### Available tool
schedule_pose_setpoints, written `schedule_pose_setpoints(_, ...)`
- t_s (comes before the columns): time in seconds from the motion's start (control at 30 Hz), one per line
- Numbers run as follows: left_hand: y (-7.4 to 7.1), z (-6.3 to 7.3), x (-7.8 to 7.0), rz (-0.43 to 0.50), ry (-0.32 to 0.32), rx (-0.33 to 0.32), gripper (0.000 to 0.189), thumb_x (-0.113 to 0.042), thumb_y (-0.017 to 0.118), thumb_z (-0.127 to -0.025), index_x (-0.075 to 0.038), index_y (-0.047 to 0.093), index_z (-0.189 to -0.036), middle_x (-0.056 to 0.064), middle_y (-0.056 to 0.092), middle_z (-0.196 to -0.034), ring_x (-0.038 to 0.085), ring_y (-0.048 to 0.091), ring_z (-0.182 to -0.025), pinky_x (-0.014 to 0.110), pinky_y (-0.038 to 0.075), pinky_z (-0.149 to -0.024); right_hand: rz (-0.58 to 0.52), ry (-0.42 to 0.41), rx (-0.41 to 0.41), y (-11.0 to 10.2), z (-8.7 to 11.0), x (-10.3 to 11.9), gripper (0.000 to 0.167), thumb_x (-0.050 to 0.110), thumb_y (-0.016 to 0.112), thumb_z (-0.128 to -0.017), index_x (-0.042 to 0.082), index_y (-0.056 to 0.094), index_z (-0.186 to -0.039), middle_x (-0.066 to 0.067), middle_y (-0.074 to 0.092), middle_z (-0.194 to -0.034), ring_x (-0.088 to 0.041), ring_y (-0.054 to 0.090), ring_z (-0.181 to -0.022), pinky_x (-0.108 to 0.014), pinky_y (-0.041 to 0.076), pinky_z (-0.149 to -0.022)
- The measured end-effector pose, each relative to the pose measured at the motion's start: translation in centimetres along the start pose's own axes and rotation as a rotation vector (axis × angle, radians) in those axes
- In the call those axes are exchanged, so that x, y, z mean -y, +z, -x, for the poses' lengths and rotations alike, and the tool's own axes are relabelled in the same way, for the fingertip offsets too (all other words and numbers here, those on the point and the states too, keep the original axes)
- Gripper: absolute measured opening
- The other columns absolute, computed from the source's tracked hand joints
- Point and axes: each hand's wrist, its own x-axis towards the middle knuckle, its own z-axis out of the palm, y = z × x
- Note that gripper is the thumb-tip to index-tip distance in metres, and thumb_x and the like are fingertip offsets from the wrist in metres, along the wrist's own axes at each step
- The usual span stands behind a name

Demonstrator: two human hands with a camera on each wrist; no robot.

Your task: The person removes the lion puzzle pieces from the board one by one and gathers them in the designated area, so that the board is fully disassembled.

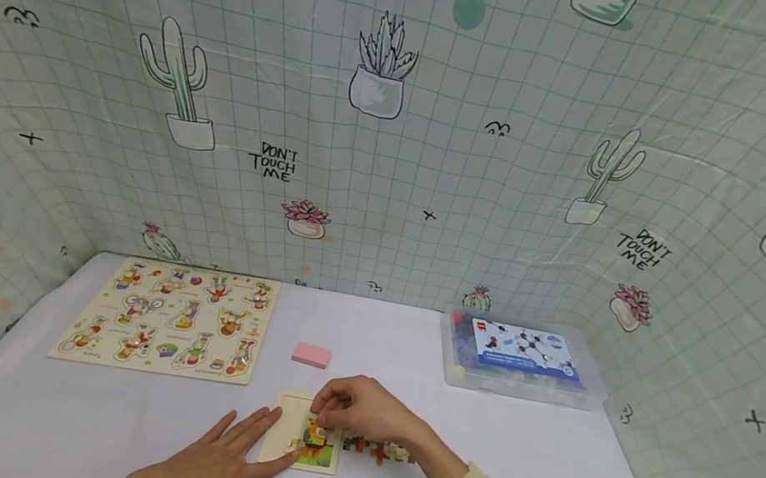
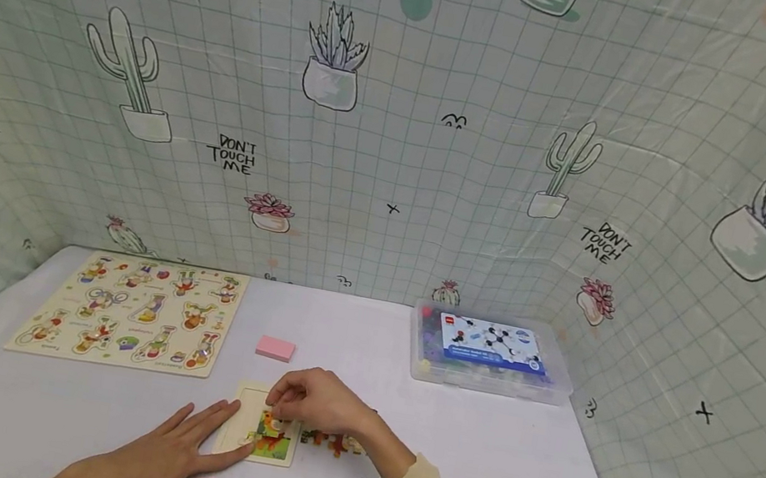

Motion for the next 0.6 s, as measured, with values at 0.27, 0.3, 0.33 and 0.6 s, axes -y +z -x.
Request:
schedule_pose_setpoints(0.27,0.0,0.3,-0.2,-0.027,0.017,-0.038,0.054,-0.050,0.053,-0.100,-0.040,0.044,-0.152,0.020,0.020,-0.164,0.040,0.022,-0.149,0.069,0.023,-0.112,0.011,0.072,-0.005,-1.2,2.2,-1.9,0.003,0.017,0.072,-0.093,0.017,0.073,-0.095,0.005,0.070,-0.080,-0.012,0.064,-0.069,-0.025,0.052,-0.065)
schedule_pose_setpoints(0.3,0.0,0.3,-0.2,-0.027,0.015,-0.038,0.054,-0.050,0.054,-0.100,-0.040,0.044,-0.152,0.020,0.020,-0.164,0.040,0.022,-0.149,0.069,0.023,-0.112,0.006,0.082,-0.003,-1.3,2.5,-2.1,0.003,0.017,0.072,-0.092,0.016,0.073,-0.095,0.004,0.070,-0.079,-0.013,0.063,-0.068,-0.025,0.052,-0.064)
schedule_pose_setpoints(0.33,-0.1,0.4,-0.3,-0.027,0.014,-0.036,0.054,-0.050,0.054,-0.099,-0.040,0.044,-0.152,0.019,0.020,-0.164,0.039,0.022,-0.150,0.069,0.022,-0.113,0.005,0.093,-0.001,-1.4,2.7,-2.3,0.003,0.016,0.073,-0.092,0.015,0.072,-0.095,0.004,0.069,-0.078,-0.013,0.063,-0.067,-0.025,0.052,-0.062)
schedule_pose_setpoints(0.6,0.0,0.2,-0.2,-0.019,0.012,-0.038,0.055,-0.051,0.055,-0.099,-0.041,0.044,-0.152,0.019,0.019,-0.164,0.039,0.022,-0.150,0.069,0.022,-0.113,0.030,0.124,0.034,-1.6,4.1,-3.1,0.005,0.013,0.074,-0.089,0.011,0.072,-0.093,0.004,0.068,-0.072,-0.009,0.059,-0.060,-0.021,0.047,-0.056)
